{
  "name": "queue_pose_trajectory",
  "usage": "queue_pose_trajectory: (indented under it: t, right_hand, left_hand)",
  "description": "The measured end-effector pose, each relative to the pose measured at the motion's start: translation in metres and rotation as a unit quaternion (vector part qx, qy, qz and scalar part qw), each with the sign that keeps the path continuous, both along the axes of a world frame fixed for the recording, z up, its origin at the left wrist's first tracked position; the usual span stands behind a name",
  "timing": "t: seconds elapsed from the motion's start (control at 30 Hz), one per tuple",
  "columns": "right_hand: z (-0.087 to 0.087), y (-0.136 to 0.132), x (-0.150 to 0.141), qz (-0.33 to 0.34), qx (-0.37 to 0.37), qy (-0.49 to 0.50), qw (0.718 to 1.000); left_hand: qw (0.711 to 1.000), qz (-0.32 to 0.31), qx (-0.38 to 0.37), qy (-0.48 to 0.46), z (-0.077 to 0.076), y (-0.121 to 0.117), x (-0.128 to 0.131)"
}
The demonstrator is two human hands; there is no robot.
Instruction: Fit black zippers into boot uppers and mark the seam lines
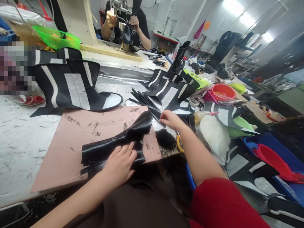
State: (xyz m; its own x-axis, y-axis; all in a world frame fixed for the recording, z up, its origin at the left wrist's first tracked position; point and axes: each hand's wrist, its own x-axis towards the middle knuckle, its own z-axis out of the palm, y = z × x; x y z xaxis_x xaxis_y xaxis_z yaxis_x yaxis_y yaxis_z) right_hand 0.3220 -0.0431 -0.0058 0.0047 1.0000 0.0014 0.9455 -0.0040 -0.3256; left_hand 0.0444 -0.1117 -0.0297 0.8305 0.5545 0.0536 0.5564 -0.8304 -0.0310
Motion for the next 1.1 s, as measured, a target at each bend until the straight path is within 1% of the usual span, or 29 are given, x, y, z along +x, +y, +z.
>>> queue_pose_trajectory:
  t: [0.07, 0.1, 0.17, 0.2, 0.27, 0.33, 0.37, 0.43, 0.5, 0.63, 0.7, 0.77, 0.87, 0.93, 1.0, 1.03, 1.1]
  right_hand:
    - [0.005, 0.003, 0.013, -0.084, -0.022, 0.036, 0.996]
    - [0.004, 0.005, 0.016, -0.108, -0.036, 0.042, 0.993]
    - [-0.001, 0.010, 0.018, -0.133, -0.059, 0.034, 0.989]
    - [-0.005, 0.013, 0.019, -0.150, -0.058, 0.026, 0.987]
    - [-0.011, 0.018, 0.026, -0.205, -0.045, 0.005, 0.978]
    - [-0.013, 0.018, 0.038, -0.256, -0.033, -0.011, 0.966]
    - [-0.013, 0.017, 0.045, -0.271, -0.034, -0.016, 0.962]
    - [-0.013, 0.012, 0.055, -0.282, -0.043, -0.023, 0.958]
    - [-0.015, 0.008, 0.055, -0.280, -0.049, -0.039, 0.958]
    - [-0.026, 0.013, 0.030, -0.270, -0.049, -0.095, 0.957]
    - [-0.031, 0.020, 0.016, -0.268, -0.052, -0.120, 0.955]
    - [-0.032, 0.026, 0.007, -0.270, -0.056, -0.138, 0.951]
    - [-0.026, 0.025, 0.003, -0.277, -0.054, -0.153, 0.947]
    - [-0.018, 0.018, 0.005, -0.280, -0.049, -0.159, 0.946]
    - [-0.009, 0.006, 0.008, -0.285, -0.031, -0.159, 0.945]
    - [-0.004, -0.001, 0.009, -0.292, -0.006, -0.156, 0.944]
    - [0.006, -0.016, 0.009, -0.307, 0.091, -0.131, 0.938]
  left_hand:
    - [1.000, -0.006, 0.000, 0.002, 0.000, 0.000, 0.001]
    - [1.000, -0.008, -0.001, 0.006, 0.001, 0.000, 0.001]
    - [1.000, -0.009, -0.002, 0.015, 0.002, -0.001, 0.002]
    - [1.000, -0.007, -0.003, 0.017, 0.003, -0.001, 0.001]
    - [1.000, -0.007, -0.003, 0.016, 0.002, -0.001, 0.000]
    - [1.000, -0.009, -0.001, 0.011, -0.001, -0.001, -0.003]
    - [1.000, -0.010, 0.000, 0.008, -0.003, -0.001, -0.004]
    - [1.000, -0.012, 0.005, -0.002, -0.007, -0.001, -0.007]
    - [1.000, -0.015, 0.010, -0.010, -0.010, -0.001, -0.008]
    - [0.999, -0.016, 0.030, -0.018, -0.013, -0.001, -0.008]
    - [0.998, -0.021, 0.052, -0.042, -0.014, -0.001, -0.011]
    - [0.993, -0.039, 0.081, -0.077, -0.014, 0.000, -0.016]
    - [0.980, -0.068, 0.131, -0.134, -0.013, -0.004, -0.034]
    - [0.973, -0.071, 0.157, -0.152, -0.010, -0.011, -0.050]
    - [0.971, -0.067, 0.172, -0.150, -0.007, -0.020, -0.066]
    - [0.972, -0.064, 0.173, -0.144, -0.005, -0.025, -0.074]
    - [0.974, -0.055, 0.171, -0.136, -0.003, -0.034, -0.085]
